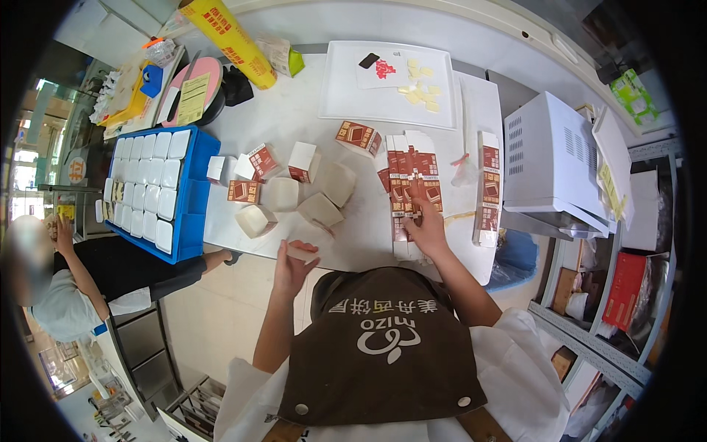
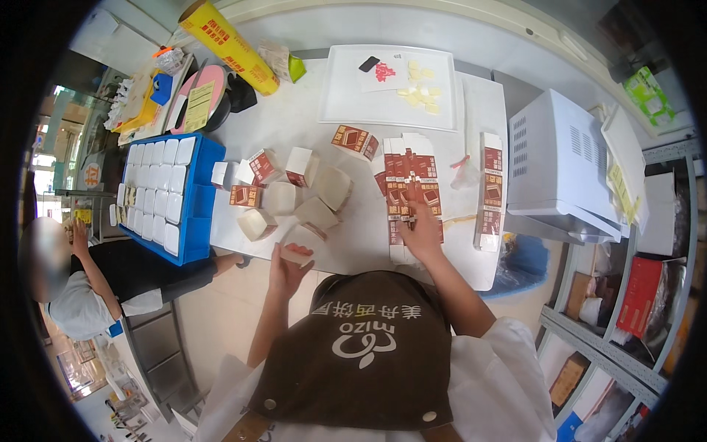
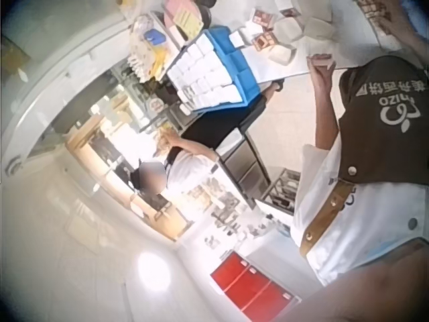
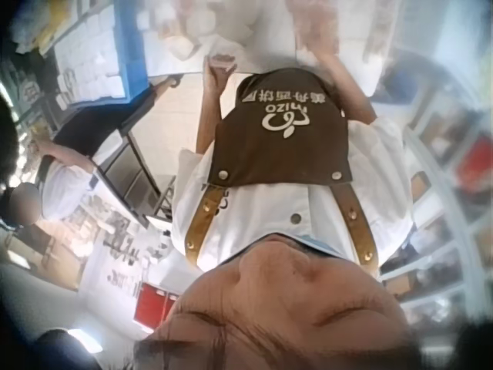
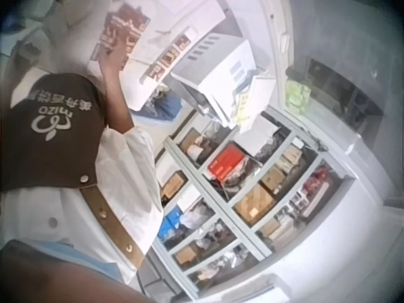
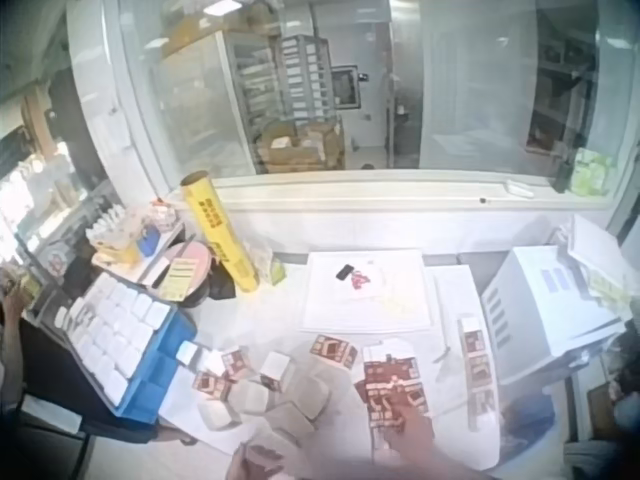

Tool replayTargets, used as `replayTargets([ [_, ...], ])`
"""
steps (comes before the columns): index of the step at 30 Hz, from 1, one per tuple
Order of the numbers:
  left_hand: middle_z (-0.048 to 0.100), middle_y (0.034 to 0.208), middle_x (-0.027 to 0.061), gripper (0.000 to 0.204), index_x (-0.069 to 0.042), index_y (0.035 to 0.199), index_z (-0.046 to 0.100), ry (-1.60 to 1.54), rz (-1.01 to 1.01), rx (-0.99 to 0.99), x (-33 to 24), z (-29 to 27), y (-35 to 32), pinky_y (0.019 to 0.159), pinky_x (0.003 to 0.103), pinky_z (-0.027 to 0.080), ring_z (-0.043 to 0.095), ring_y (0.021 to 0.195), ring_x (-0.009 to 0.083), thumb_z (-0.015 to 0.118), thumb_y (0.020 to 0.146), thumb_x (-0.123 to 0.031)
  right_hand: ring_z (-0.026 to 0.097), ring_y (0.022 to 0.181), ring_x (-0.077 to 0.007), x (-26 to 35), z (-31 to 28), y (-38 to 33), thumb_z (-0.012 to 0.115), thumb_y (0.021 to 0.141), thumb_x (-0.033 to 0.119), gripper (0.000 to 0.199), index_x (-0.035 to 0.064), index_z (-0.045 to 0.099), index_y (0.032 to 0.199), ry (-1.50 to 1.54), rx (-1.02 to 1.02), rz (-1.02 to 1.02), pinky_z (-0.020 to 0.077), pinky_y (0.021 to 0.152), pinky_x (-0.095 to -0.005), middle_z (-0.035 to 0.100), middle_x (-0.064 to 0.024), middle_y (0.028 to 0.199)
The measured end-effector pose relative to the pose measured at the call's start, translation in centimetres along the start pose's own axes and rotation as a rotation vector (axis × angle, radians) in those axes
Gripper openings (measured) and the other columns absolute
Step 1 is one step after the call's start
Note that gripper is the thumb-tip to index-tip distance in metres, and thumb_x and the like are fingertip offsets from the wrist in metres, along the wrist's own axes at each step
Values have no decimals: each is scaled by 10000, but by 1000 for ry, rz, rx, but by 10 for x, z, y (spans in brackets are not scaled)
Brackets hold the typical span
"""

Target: The person folds flat cardboard pieces into small rectangular boxes and places them on a table. The person repeatedly picks up a flat piece, folds the sides, and secures the box shape by hand. Finished boxes are stacked in a pile on the right side of the workspace.

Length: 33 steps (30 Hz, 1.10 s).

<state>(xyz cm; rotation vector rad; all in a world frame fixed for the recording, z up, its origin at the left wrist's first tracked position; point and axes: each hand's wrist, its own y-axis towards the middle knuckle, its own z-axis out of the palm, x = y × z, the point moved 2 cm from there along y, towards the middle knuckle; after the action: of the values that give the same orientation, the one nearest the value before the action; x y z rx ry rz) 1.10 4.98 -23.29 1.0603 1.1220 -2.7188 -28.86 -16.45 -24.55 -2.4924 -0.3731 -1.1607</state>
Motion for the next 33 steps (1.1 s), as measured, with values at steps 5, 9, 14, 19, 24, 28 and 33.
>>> replayTargets([
  [5, 640, 1071, 69, 634, -108, 1174, 541, -209, 97, -304, 7, -70, 43, 958, 469, 455, 589, 1083, 248, 435, 947, -691, 331, 1367, -480, -31, 2, -21, 808, 755, 311, 911, 81, 336, 1499, -316, -138, 62, 332, 1121, -512, 336, -296, 1491],
  [9, 654, 1065, 65, 660, -100, 1095, 549, -302, 270, -329, -25, -62, 84, 946, 454, 467, 584, 1069, 229, 487, 905, -729, 380, 1340, -440, -28, 6, -23, 775, 787, 185, 817, 75, 363, 1483, -229, -193, 28, 344, 1115, -491, 389, -260, 1470],
  [14, 614, 1179, 87, 817, -95, 1259, 500, -166, 196, -440, -59, -51, 105, 970, 461, 450, 530, 1180, 260, 483, 851, -803, 461, 1261, -389, -29, -3, -14, 709, 820, 46, 718, 54, 388, 1462, -166, -218, -21, 397, 1066, -451, 463, -219, 1409],
  [19, 531, 1293, 95, 1052, -87, 1504, 308, 188, 13, -467, -46, -54, 88, 961, 430, 433, 521, 1159, 247, 408, 813, -874, 595, 1053, -244, -40, -11, -12, 701, 843, 20, 652, 25, 421, 1432, 308, -196, 134, 515, 891, -350, 545, -162, 1287],
  [24, 577, 1149, 68, 655, -50, 1302, 478, 474, 235, -740, -21, -52, 52, 862, 336, 460, 553, 1026, 198, 515, 961, -608, 623, 920, -163, -65, -12, -15, 695, 884, 70, 512, 42, 515, 1363, 509, -156, 273, 535, 812, -317, 631, -93, 1127],
  [28, 614, 948, 78, 141, -30, 1033, 604, 1008, 737, -434, -13, 16, 36, 780, 315, 484, 589, 870, 189, 633, 950, -141, 666, 853, -204, -84, -21, -19, 643, 931, 137, 318, 24, 611, 1226, 346, -186, 255, 533, 761, -336, 689, -122, 951],
  [33, 600, 1211, 98, 389, -91, 1192, 619, 1698, 1084, 249, 0, 141, 62, 983, 462, 428, 555, 1144, 297, 674, 808, -121, 694, 791, -277, -66, -45, -17, 593, 961, 154, 193, -13, 640, 1043, 11, -368, 266, 520, 727, -366, 693, -183, 828],
])
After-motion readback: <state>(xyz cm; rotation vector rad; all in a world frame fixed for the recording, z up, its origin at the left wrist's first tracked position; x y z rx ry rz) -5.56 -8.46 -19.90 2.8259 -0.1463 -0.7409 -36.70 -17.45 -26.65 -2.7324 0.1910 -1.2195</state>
